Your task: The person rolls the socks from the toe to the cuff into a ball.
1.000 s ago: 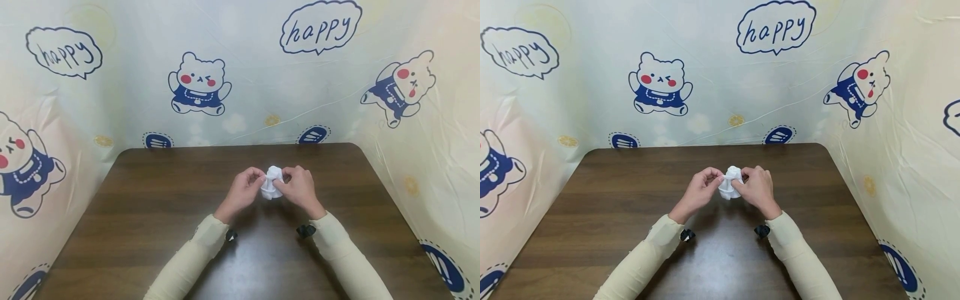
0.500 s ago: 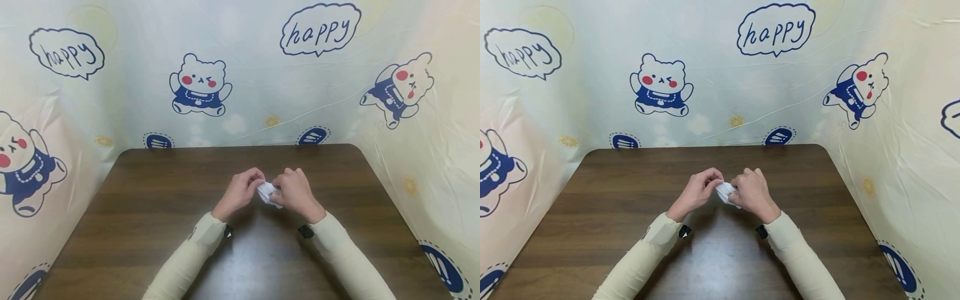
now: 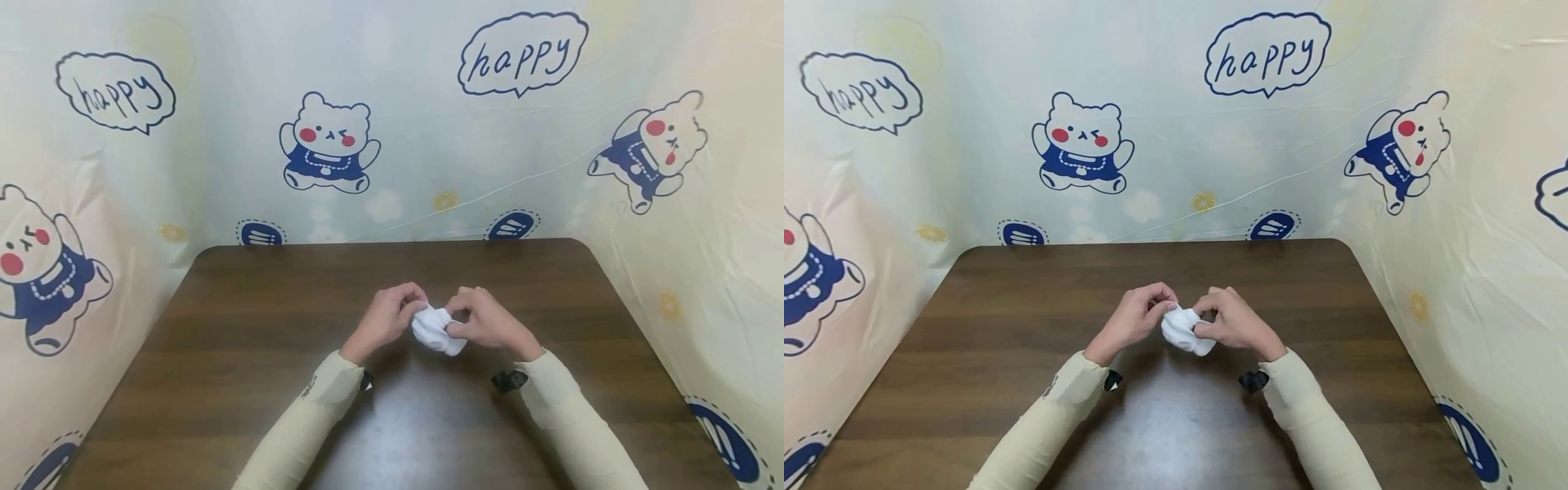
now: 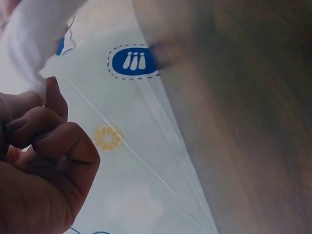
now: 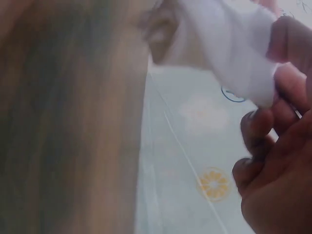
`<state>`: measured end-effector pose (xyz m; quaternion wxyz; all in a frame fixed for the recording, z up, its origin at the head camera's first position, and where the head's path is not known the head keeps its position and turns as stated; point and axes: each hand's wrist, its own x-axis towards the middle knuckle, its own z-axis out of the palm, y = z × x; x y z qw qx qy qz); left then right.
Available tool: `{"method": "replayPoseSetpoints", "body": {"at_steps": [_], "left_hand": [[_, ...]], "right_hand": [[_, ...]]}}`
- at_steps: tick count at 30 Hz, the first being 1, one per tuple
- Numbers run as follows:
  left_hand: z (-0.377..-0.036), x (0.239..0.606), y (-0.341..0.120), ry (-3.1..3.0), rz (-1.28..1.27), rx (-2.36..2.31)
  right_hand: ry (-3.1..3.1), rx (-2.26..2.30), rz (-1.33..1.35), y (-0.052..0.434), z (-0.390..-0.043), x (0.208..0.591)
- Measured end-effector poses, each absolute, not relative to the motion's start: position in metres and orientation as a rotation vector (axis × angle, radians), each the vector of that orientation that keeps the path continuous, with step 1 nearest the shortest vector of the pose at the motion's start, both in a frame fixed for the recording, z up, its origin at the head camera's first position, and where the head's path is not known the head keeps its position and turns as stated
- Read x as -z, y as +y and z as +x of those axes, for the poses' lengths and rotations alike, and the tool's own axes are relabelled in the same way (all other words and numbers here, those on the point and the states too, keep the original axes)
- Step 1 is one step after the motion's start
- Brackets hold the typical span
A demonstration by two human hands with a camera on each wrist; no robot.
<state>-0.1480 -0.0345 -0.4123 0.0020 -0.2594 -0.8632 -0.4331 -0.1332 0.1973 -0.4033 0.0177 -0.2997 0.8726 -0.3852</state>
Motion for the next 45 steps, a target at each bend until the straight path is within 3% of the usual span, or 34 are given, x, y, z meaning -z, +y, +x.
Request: {"method": "replayPoseSetpoints", "body": {"at_steps": [8,13,22,27,32,38,45], "left_hand": [[-0.147,0.408,-0.027,-2.654,-0.899,1.592],[-0.150,0.399,-0.030,-2.659,-0.903,1.758],[-0.160,0.396,-0.042,-2.778,-0.607,2.092],[-0.158,0.401,-0.044,-2.744,-0.526,2.013],[-0.154,0.396,-0.049,-2.595,-0.809,1.811],[-0.154,0.389,-0.054,-2.415,-1.307,1.217],[-0.154,0.388,-0.051,-2.167,-1.478,0.789]], "right_hand": [[2.402,1.552,-1.144,0.194,-0.133,0.416],[2.564,1.553,-1.045,0.186,-0.125,0.416],[2.706,1.528,-1.087,0.183,-0.118,0.412],[2.741,1.469,-1.010,0.184,-0.120,0.415],[2.771,1.505,-0.836,0.188,-0.122,0.413],[2.743,1.532,-0.847,0.194,-0.125,0.406],[2.764,1.446,-0.848,0.193,-0.123,0.402]]}}
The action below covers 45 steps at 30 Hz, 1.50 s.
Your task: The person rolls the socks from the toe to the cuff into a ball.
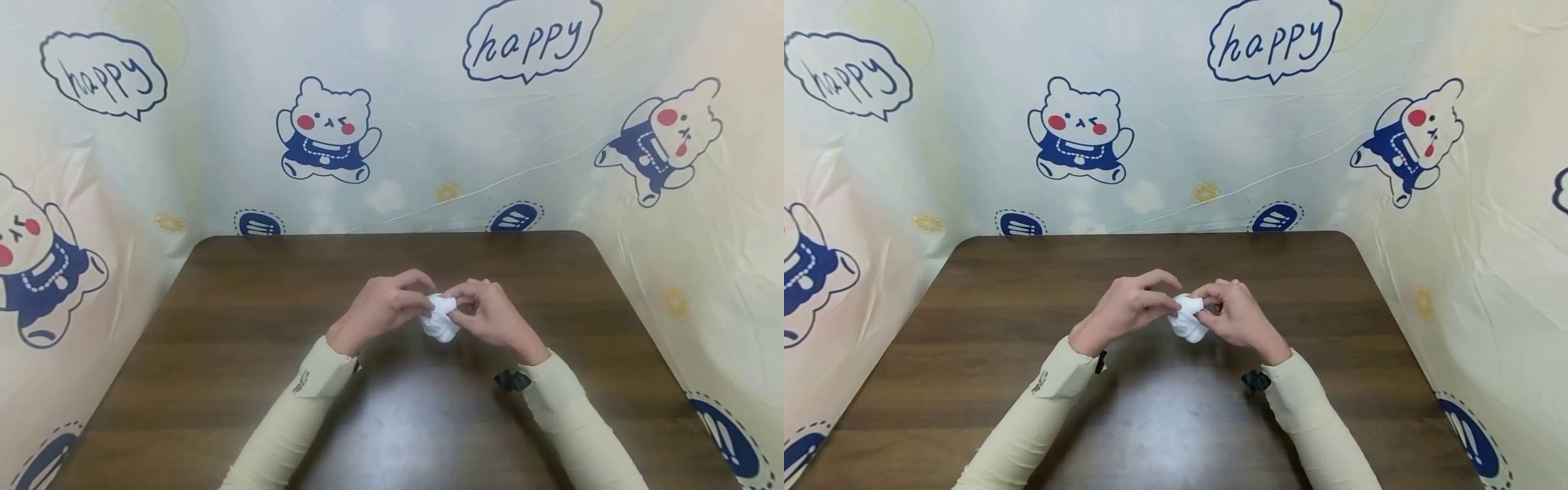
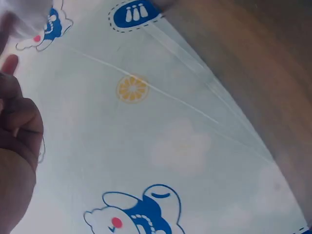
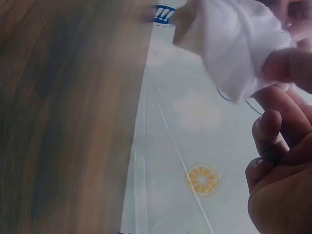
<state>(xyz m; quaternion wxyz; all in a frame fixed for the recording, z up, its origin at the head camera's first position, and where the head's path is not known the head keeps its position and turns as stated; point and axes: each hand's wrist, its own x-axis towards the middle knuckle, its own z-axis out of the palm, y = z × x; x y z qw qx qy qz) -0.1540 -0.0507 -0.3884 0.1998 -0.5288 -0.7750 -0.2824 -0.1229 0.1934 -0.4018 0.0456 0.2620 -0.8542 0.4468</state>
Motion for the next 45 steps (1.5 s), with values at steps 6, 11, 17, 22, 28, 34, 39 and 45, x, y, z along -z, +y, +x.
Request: {"method": "replayPoseSetpoints", "body": {"at_steps": [6,11,17,22,28,34,39,45], "left_hand": [[-0.153,0.389,-0.045,-2.053,-1.635,0.829],[-0.150,0.390,-0.045,-2.044,-1.643,0.967],[-0.150,0.397,-0.048,-2.118,-1.487,0.885],[-0.149,0.402,-0.046,-2.152,-1.387,0.904],[-0.151,0.404,-0.041,-2.142,-1.315,0.966],[-0.153,0.410,-0.036,-2.088,-1.265,0.993],[-0.156,0.417,-0.028,-2.052,-1.239,1.032],[-0.157,0.425,-0.022,-2.049,-1.168,1.087]], "right_hand": [[-2.658,-1.411,0.744,0.193,-0.124,0.403],[-2.672,-1.498,0.693,0.196,-0.127,0.405],[-2.494,-1.756,0.543,0.202,-0.128,0.408],[-2.261,-1.964,0.394,0.201,-0.128,0.410],[-1.880,-2.301,0.093,0.189,-0.126,0.409],[-1.416,-2.589,-0.160,0.174,-0.128,0.403],[-1.136,-2.672,-0.319,0.163,-0.131,0.397],[-1.024,-2.702,-0.432,0.154,-0.134,0.393]]}}
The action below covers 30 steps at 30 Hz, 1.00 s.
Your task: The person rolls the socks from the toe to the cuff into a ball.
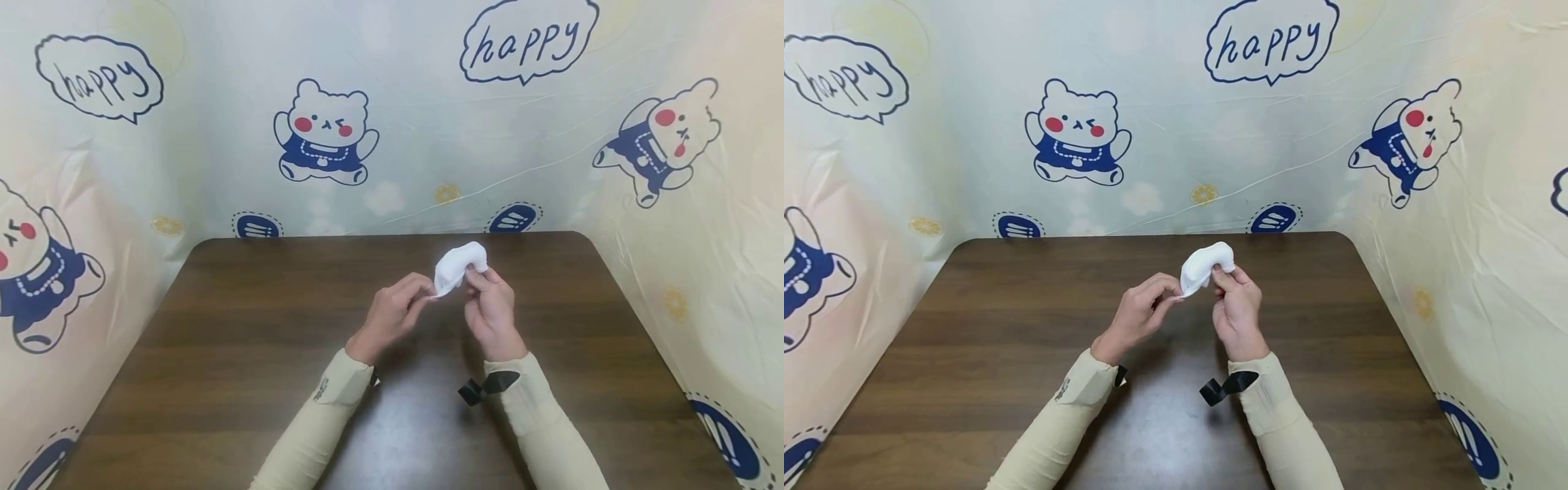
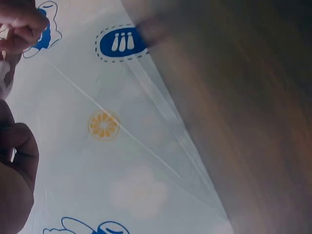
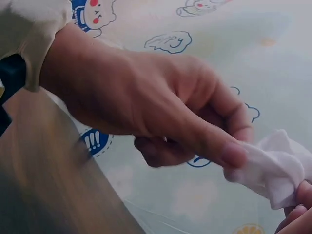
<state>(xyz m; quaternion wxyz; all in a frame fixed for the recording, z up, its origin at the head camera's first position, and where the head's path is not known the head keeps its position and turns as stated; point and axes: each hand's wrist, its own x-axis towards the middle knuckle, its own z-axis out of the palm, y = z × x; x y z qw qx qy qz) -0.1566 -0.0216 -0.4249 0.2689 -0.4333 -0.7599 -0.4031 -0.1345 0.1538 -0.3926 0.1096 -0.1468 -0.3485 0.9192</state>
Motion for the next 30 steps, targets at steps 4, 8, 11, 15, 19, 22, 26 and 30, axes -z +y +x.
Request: {"method": "replayPoseSetpoints", "body": {"at_steps": [4,8,11,15,19,22,26,30], "left_hand": [[-0.155,0.427,-0.015,-2.026,-1.110,1.144],[-0.154,0.427,-0.010,-1.938,-1.008,1.227],[-0.155,0.425,-0.011,-1.875,-0.979,1.264],[-0.156,0.421,-0.017,-1.920,-0.960,1.277],[-0.157,0.417,-0.026,-2.053,-0.733,1.459],[-0.156,0.411,-0.033,-2.144,-0.565,1.716],[-0.153,0.397,-0.034,-2.309,-0.531,1.945],[-0.152,0.388,-0.032,-2.401,-0.539,2.043]], "right_hand": [[-1.011,-2.732,-0.423,0.149,-0.135,0.393],[-1.047,-2.790,-0.351,0.147,-0.135,0.395],[-1.101,-2.829,-0.310,0.148,-0.134,0.396],[-1.168,-2.841,-0.243,0.153,-0.133,0.395],[-1.267,-2.788,-0.176,0.157,-0.133,0.394],[-1.412,-2.701,-0.125,0.159,-0.133,0.393],[-1.668,-2.561,-0.008,0.157,-0.131,0.394],[-1.847,-2.443,0.187,0.153,-0.129,0.395]]}}
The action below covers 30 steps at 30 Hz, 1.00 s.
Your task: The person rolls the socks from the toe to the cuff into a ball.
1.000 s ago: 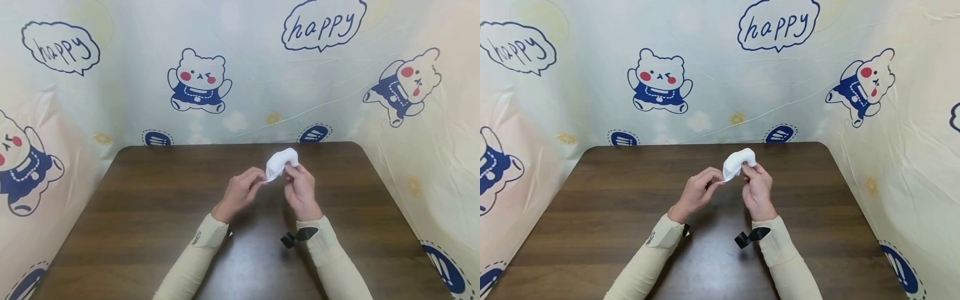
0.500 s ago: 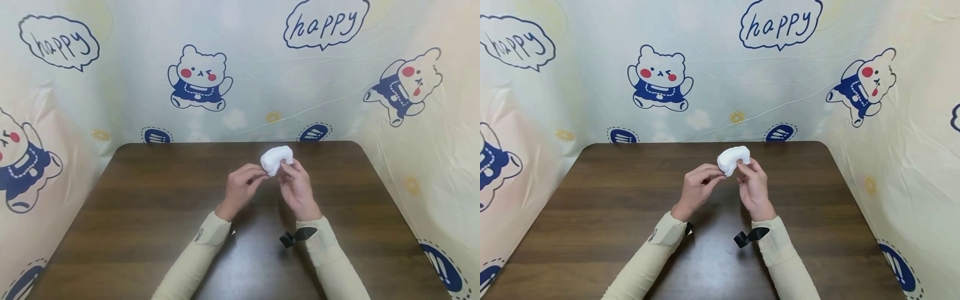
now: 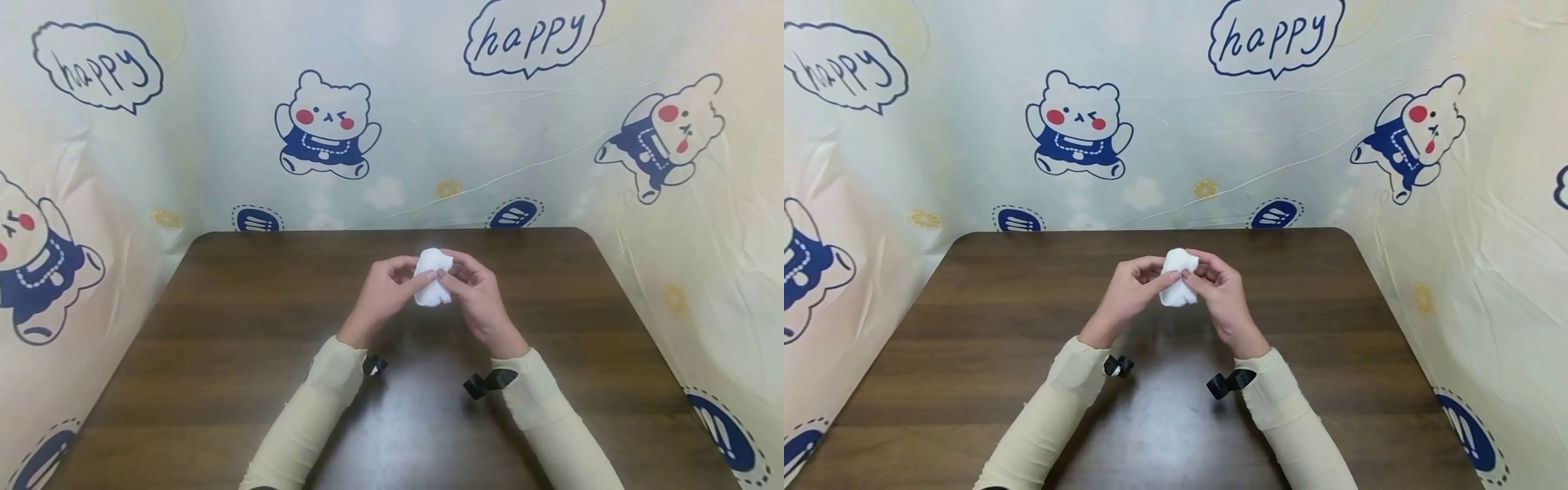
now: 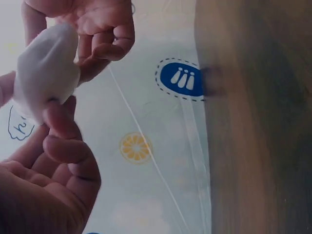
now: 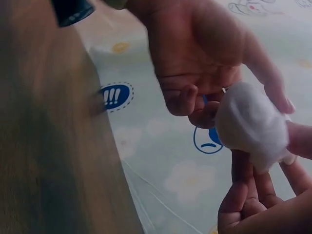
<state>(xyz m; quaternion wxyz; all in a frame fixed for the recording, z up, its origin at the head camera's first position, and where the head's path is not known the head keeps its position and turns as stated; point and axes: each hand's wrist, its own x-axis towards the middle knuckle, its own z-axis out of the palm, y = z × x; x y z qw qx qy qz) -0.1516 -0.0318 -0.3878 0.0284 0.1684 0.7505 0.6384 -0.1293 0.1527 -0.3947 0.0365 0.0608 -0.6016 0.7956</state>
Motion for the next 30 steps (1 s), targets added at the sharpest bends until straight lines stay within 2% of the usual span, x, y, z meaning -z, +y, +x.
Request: {"method": "replayPoseSetpoints", "body": {"at_steps": [8,21,30], "left_hand": [[-0.151,0.386,-0.033,2.298,0.470,-1.937],[-0.154,0.393,-0.037,2.307,0.320,-1.958],[-0.156,0.403,-0.040,2.269,0.309,-1.994]], "right_hand": [[-2.056,-2.290,0.292,0.155,-0.127,0.398],[-2.291,-1.785,0.425,0.158,-0.123,0.402],[-2.413,-1.663,0.367,0.160,-0.127,0.410]]}}
